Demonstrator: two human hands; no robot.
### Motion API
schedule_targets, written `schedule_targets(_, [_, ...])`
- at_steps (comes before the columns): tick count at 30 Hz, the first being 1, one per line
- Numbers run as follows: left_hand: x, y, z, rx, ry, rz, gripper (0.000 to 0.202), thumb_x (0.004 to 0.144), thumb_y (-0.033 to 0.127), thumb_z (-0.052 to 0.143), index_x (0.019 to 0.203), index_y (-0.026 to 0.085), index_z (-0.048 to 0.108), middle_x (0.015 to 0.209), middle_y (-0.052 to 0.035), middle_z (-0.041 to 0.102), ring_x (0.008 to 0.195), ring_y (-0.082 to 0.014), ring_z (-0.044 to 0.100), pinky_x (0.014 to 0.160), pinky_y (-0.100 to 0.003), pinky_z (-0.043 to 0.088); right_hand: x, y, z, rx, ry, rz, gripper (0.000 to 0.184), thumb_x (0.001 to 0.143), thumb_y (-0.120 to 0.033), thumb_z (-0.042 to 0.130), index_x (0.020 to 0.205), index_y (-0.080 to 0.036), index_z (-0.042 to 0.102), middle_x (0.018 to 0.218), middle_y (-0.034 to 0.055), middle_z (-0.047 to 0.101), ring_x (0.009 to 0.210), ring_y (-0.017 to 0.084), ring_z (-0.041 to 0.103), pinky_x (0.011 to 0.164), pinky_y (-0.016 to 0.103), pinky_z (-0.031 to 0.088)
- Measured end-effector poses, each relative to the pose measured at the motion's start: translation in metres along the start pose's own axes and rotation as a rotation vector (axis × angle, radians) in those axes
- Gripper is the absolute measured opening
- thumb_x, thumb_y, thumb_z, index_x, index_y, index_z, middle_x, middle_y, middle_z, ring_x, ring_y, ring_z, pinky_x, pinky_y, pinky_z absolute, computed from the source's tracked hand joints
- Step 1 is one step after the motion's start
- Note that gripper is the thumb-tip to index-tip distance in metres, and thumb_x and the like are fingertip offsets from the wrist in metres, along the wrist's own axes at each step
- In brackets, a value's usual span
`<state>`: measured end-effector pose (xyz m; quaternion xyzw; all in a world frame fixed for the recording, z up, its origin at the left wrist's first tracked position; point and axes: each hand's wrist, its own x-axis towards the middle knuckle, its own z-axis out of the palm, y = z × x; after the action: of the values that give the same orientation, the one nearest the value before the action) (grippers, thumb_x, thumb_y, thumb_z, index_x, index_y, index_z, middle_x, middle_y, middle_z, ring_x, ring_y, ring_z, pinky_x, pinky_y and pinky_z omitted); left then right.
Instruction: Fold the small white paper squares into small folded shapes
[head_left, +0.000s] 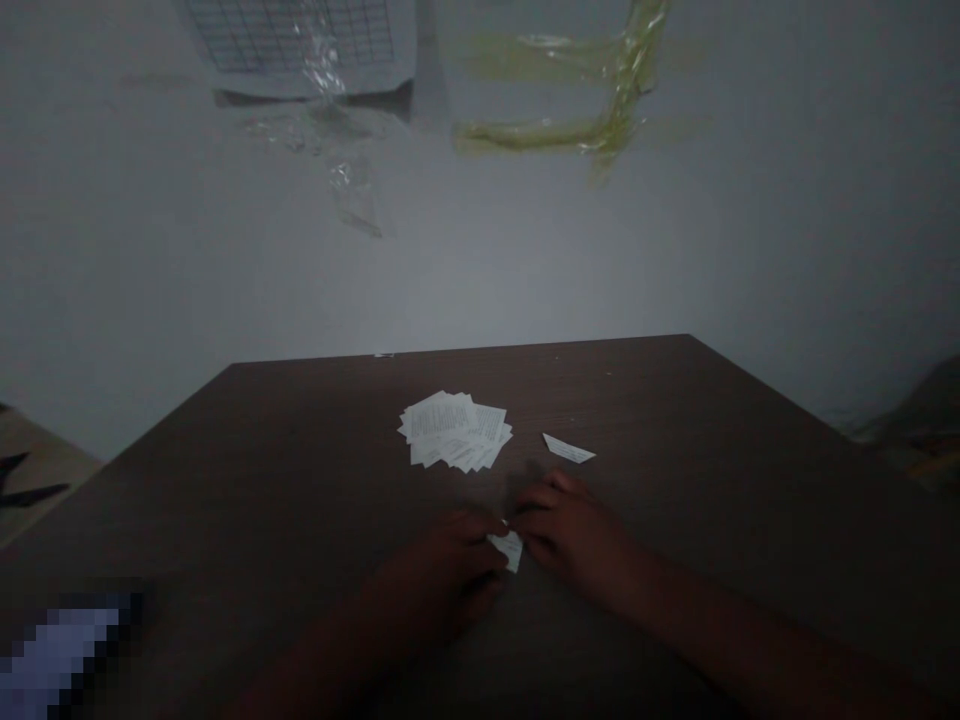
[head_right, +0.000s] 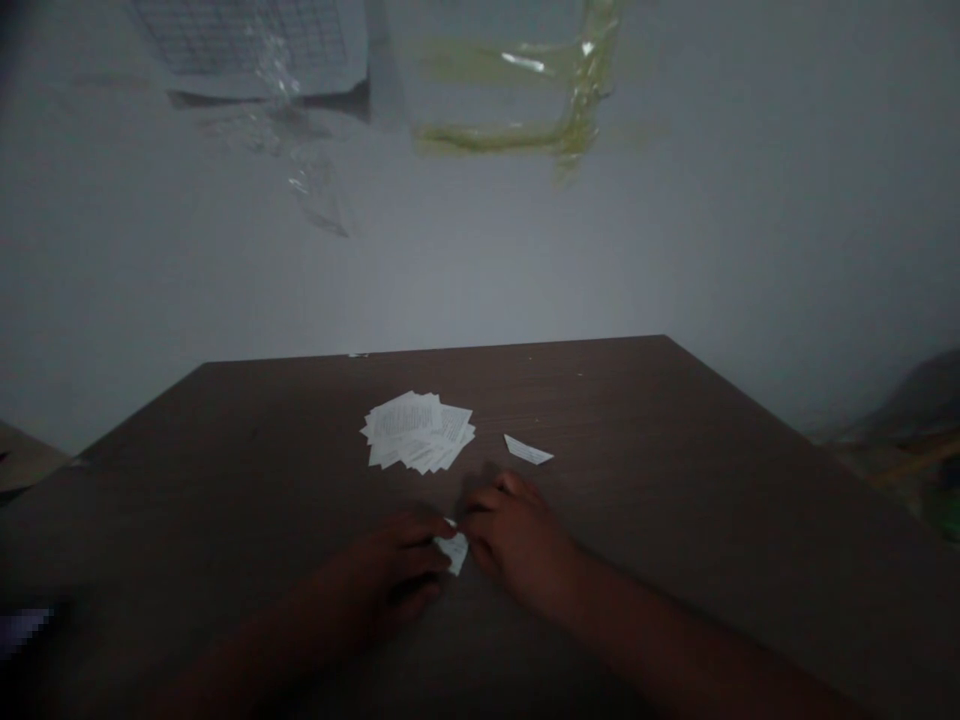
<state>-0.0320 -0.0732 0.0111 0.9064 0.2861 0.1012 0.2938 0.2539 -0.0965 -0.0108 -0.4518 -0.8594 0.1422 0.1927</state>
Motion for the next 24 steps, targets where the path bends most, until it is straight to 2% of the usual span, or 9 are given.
schedule_targets(6, [-0.001, 0.001, -0.002, -0.083, 0.004, -0.022, 0.031, 0.108, 0.013, 0.078, 0.126, 0.029, 0.097, 0.167, -0.0091, 0.088, 0.156, -0.0362, 0.082, 0.137, -0.053, 0.063, -0.003, -0.004, 0.001, -0.012, -0.017, 0.04, 0.017, 0.113, -0.025, 0.09, 0.128, -0.027, 0.098, 0.14, 0.0127, 0.091, 0.131, 0.04, 0.078, 0.118, 0.061, 0.065])
schedule_targets(12, [-0.001, 0.006, -0.009, -0.094, 0.003, 0.004, 0.046, 0.107, 0.011, 0.076, 0.144, 0.03, 0.096, 0.166, -0.0118, 0.088, 0.156, -0.0392, 0.082, 0.138, -0.056, 0.061, -0.004, -0.014, 0.0, 0.003, -0.046, 0.102, 0.038, 0.106, -0.036, 0.099, 0.144, -0.029, 0.096, 0.149, 0.0151, 0.088, 0.14, 0.045, 0.075, 0.122, 0.066, 0.065])
schedule_targets(16, [0.002, 0.008, -0.009, 0.004, -0.008, 0.009, 0.033, 0.107, 0.009, 0.076, 0.128, 0.023, 0.097, 0.155, -0.0151, 0.091, 0.147, -0.0391, 0.084, 0.133, -0.054, 0.062, -0.004, -0.019, -0.002, 0.033, -0.055, 0.125, 0.044, 0.105, -0.04, 0.101, 0.147, -0.027, 0.096, 0.152, 0.0177, 0.087, 0.145, 0.048, 0.074, 0.126, 0.07, 0.064])
schedule_targets(18, [0.001, 0.007, -0.007, 0.085, -0.033, -0.017, 0.028, 0.108, 0.009, 0.076, 0.122, 0.022, 0.096, 0.145, -0.0134, 0.09, 0.139, -0.036, 0.083, 0.127, -0.05, 0.063, -0.003, -0.02, -0.005, 0.028, -0.067, 0.131, 0.041, 0.106, -0.041, 0.1, 0.144, -0.026, 0.096, 0.154, 0.0184, 0.087, 0.147, 0.049, 0.073, 0.127, 0.071, 0.063])
schedule_targets(20, [-0.001, 0.004, -0.001, 0.153, -0.033, -0.04, 0.03, 0.11, 0.008, 0.074, 0.125, 0.023, 0.095, 0.136, -0.0096, 0.087, 0.131, -0.0317, 0.08, 0.121, -0.044, 0.063, -0.002, -0.021, -0.007, 0.011, -0.078, 0.14, 0.032, 0.111, -0.039, 0.095, 0.14, -0.026, 0.097, 0.154, 0.0177, 0.087, 0.148, 0.049, 0.073, 0.127, 0.072, 0.063])
schedule_targets(24, [-0.004, -0.011, 0.018, 0.225, 0.026, -0.047, 0.04, 0.109, 0.002, 0.072, 0.13, 0.027, 0.095, 0.129, -0.0045, 0.083, 0.118, -0.0274, 0.076, 0.109, -0.034, 0.061, 0.001, -0.017, -0.008, 0.003, -0.08, 0.135, 0.021, 0.118, -0.03, 0.085, 0.135, -0.027, 0.097, 0.147, 0.0145, 0.089, 0.143, 0.045, 0.076, 0.125, 0.068, 0.063])
